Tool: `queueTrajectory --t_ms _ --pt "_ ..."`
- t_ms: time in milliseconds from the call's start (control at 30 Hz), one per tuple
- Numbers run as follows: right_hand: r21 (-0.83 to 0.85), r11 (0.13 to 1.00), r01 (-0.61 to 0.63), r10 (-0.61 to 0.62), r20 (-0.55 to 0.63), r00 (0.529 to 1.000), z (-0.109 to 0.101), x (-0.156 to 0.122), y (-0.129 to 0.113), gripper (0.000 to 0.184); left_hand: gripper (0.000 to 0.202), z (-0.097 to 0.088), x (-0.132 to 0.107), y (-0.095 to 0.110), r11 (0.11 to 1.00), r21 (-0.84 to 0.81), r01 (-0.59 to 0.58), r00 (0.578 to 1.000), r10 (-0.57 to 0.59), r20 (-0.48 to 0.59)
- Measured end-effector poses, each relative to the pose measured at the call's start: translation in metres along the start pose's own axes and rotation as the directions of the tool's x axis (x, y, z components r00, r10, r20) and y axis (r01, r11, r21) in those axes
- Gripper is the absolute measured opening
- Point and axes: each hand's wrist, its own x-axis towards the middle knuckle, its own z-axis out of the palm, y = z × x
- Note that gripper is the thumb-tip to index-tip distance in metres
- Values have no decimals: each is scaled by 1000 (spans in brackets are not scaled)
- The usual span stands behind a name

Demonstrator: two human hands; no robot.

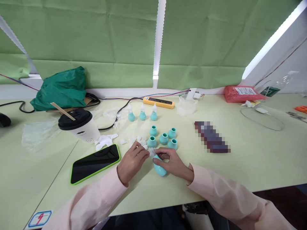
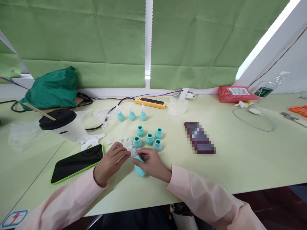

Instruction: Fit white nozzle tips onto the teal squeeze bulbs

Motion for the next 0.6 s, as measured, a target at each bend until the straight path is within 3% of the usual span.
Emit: queueTrajectory --t_ms 133,300,367,433,533,600 --pt "15 1000 -18 18 6 1000 1 -1 0 26 8 4 -5 4 974 223 -32 998 18 65" --pt "240 957 -161 158 33 987 4 -1 -6 30 7 7 -5 8 957 291 10 1000 -2 -26" --pt "314 931 -185 176 56 983 4 -1 -10 28 7 6 -5 10 973 223 59 997 -45 -68" --pt "372 903 -216 206 67 976 3 -1 -12 27 8 4 -6 13 985 64 163 985 -158 -70" --pt "432 867 -247 241 70 968 -1 1 -11 27 11 -1 -7 13 914 -176 366 927 -374 -15" --pt "429 879 -208 195 75 978 -4 1 -12 26 10 -2 -7 7 888 -177 425 901 -433 -10"
